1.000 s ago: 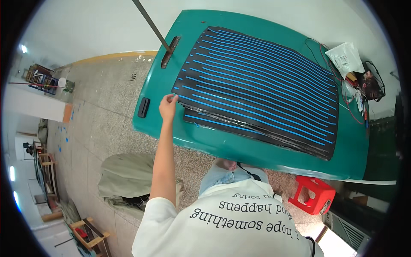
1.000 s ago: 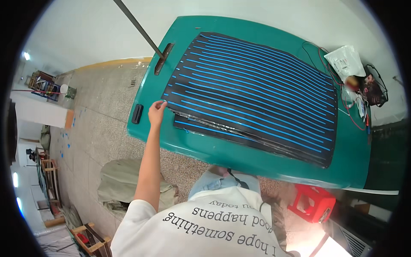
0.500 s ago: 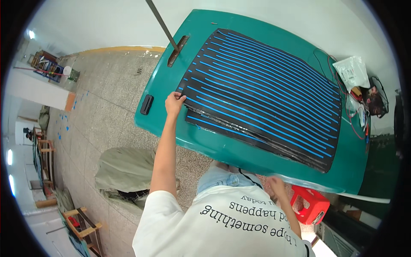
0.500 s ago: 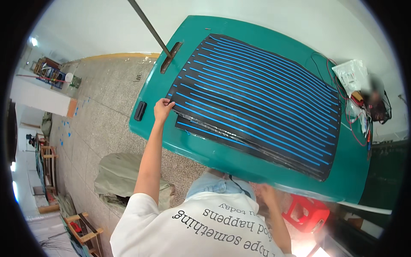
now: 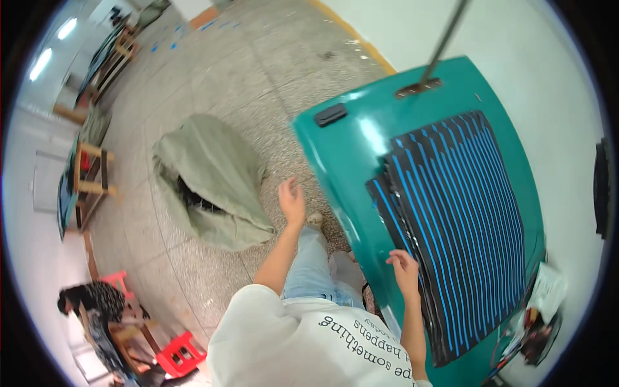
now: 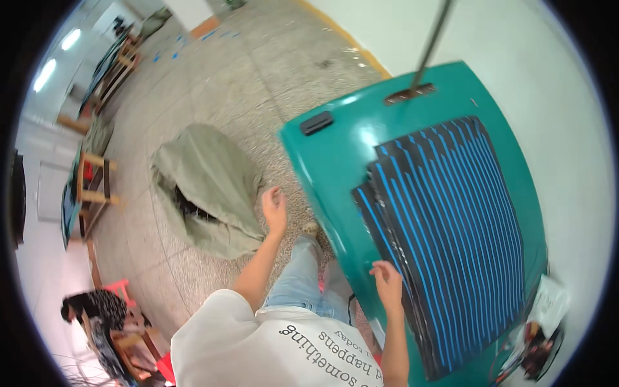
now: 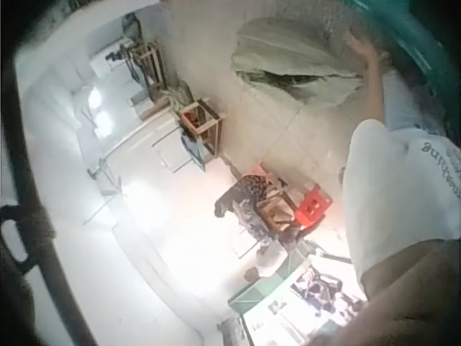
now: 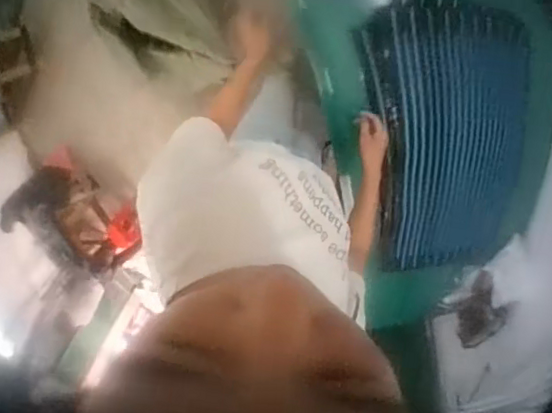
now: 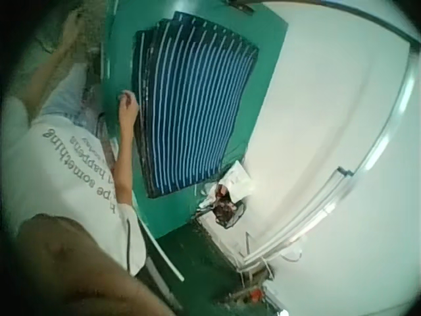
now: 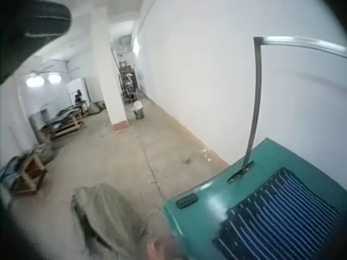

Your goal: The person puts down a phone, positions a plastic stool, and sits down. They then take decorative straps from a table and a sack, and weave the straps onto a sandal upper supported on a shoe mold by hand.

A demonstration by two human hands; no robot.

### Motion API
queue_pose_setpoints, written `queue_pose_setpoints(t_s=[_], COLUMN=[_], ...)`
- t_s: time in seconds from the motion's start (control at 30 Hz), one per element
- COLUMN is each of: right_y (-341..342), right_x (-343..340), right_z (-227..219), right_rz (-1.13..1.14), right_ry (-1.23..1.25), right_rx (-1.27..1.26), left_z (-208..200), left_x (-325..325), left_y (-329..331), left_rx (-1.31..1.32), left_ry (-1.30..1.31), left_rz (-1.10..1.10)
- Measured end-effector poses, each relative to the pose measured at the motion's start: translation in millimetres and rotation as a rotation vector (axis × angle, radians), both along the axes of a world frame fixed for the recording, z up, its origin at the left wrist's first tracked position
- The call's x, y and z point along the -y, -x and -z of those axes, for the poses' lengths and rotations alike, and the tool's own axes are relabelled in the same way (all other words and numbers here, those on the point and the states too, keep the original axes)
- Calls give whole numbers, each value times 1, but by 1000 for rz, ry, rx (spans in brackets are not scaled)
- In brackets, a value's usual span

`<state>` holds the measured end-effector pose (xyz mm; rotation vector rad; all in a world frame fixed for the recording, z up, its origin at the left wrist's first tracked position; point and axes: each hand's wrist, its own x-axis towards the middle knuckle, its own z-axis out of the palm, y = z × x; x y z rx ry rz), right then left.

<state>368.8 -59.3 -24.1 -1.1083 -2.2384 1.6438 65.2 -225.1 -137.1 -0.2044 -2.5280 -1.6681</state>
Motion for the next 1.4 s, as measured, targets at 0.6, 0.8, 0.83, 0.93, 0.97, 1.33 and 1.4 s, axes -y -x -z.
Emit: queue_pose_setpoints(t_s=[0.6, 0.8, 0.83, 0.93, 0.97, 1.33, 1.4], right_y=[481, 579, 579, 566, 545, 426, 407], right_x=[241, 314, 326, 336, 323, 202, 193], right_z=[171, 270, 287, 277, 238, 46, 17], right_rz=[-729, -416, -313, -108, -127, 145, 192], right_ry=[100, 203, 336, 601, 527, 704, 717], right_rx=[381, -56, -66, -62, -53, -122, -199], left_z=[333, 70, 50, 15, 9, -101, -107], left_x=[326, 172, 170, 161, 160, 65, 52], left_y=[318, 383, 381, 359, 348, 227, 207], left_rx=[922, 1078, 1045, 1002, 992, 929, 906], left_ry=[-350, -590, -609, -573, -521, -733, -756], left_rz=[-551, -294, -271, -232, -210, 100, 244])
